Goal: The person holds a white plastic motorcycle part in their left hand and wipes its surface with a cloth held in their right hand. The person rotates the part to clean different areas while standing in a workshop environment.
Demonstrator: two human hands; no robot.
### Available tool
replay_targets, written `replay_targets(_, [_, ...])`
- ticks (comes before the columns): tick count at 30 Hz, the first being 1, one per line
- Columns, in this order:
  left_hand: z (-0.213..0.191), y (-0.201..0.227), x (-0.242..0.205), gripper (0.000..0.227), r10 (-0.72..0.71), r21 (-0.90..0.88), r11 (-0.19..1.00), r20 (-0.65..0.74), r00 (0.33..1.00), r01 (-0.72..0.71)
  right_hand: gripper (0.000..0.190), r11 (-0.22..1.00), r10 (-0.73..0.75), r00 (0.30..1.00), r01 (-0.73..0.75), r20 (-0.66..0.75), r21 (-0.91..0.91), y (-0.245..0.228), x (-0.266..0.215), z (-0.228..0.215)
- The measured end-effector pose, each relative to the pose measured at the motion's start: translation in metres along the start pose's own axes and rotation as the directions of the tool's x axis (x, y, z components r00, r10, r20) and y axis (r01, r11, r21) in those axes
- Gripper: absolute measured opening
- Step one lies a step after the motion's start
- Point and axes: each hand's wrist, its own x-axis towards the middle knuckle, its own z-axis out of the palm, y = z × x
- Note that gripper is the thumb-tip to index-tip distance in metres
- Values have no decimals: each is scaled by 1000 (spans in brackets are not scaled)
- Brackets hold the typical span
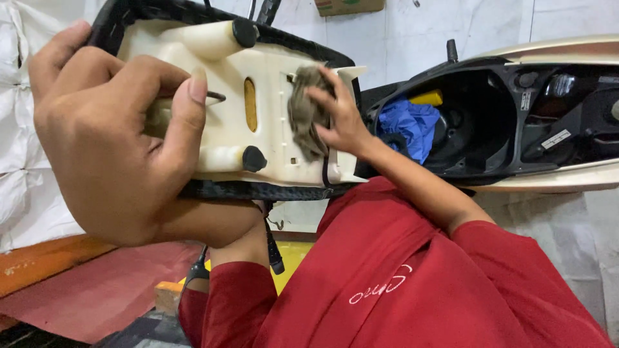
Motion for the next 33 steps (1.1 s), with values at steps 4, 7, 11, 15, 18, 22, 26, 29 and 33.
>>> replay_targets(4, [-2,3,-1,14,37,-1,999,1,999,-37,64,998,61,996,-63,-68,-28,-22,2,-3])
replay_targets(7, [-5,8,0,16,13,-6,1000,-9,1000,-13,65,990,-138,990,139,-28,32,-40,-10,-9])
replay_targets(11, [-5,6,1,16,-47,-19,999,70,996,48,66,980,-160,987,161,14,-113,-32,-15,-11])
replay_targets(15, [-4,4,2,19,36,20,999,31,999,-36,70,964,263,960,-265,-94,-14,-29,8,1])
replay_targets(18, [-2,-4,-12,19,50,35,998,39,998,-52,71,973,201,970,-213,-135,-85,-33,-7,15])
replay_targets(22, [-9,3,-7,20,97,38,994,42,994,-98,72,956,-280,958,273,-61,-110,-42,-32,8])
replay_targets(26, [-5,6,-6,20,39,47,998,31,999,-40,72,980,-85,996,77,-35,-185,-35,-8,-6])
replay_targets(29, [-3,6,-10,20,24,76,997,19,1000,-25,76,979,170,978,-182,-120,-95,-44,8,-2])
replay_targets(33, [1,13,-12,18,-6,38,999,-6,1000,6,76,988,-135,988,129,-76,-80,-37,-23,0])
